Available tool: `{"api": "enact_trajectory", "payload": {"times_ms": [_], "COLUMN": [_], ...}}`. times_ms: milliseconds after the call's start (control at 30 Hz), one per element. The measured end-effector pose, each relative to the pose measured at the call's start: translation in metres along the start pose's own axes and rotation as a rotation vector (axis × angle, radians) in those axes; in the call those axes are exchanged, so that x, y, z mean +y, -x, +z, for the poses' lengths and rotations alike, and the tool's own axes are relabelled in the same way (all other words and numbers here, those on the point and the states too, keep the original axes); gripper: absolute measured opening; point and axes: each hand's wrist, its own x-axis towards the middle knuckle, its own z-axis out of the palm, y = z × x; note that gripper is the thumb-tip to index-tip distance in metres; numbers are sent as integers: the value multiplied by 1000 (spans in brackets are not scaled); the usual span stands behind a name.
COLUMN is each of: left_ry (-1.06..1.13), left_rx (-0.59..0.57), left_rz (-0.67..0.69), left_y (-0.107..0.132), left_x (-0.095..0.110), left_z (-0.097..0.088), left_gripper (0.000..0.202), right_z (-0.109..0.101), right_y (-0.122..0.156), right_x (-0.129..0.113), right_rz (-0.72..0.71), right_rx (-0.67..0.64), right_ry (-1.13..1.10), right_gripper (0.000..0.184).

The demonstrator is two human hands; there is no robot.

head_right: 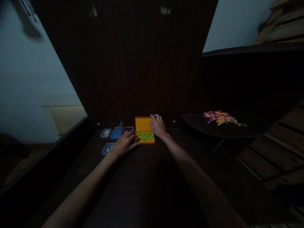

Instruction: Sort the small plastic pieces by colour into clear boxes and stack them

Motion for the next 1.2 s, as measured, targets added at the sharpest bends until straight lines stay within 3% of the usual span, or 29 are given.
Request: {"api": "enact_trajectory", "payload": {"times_ms": [100, 200, 333, 433, 567, 700, 867, 1067, 1200], "left_ry": [18, 66, 149, 242, 388, 431, 436, 389, 351], "left_rx": [6, -26, 19, 116, 226, 293, 271, 122, 86], "left_rz": [-87, -116, -164, -247, -328, -314, -327, -403, -391], "left_y": [5, 9, 10, 10, 9, 7, 7, 7, 6], "left_x": [7, 12, 13, 13, 15, 18, 20, 26, 30], "left_z": [24, 40, 49, 51, 54, 57, 57, 50, 46], "left_gripper": [25, 17, 12, 10, 43, 74, 81, 50, 44], "right_z": [4, 6, -2, -13, -24, -29, -26, -17, -15], "right_y": [0, -1, -1, 4, 22, 42, 63, 80, 86], "right_x": [1, 1, -1, -2, -3, -4, -2, 3, 3], "right_rz": [-30, -40, -44, -64, -91, -110, -155, -160, -175], "right_rx": [-52, -17, 20, -41, -162, -196, -215, -200, -186], "right_ry": [29, 33, -2, -27, -153, -234, -287, -271, -271], "right_gripper": [44, 42, 34, 30, 29, 30, 30, 28, 28]}}
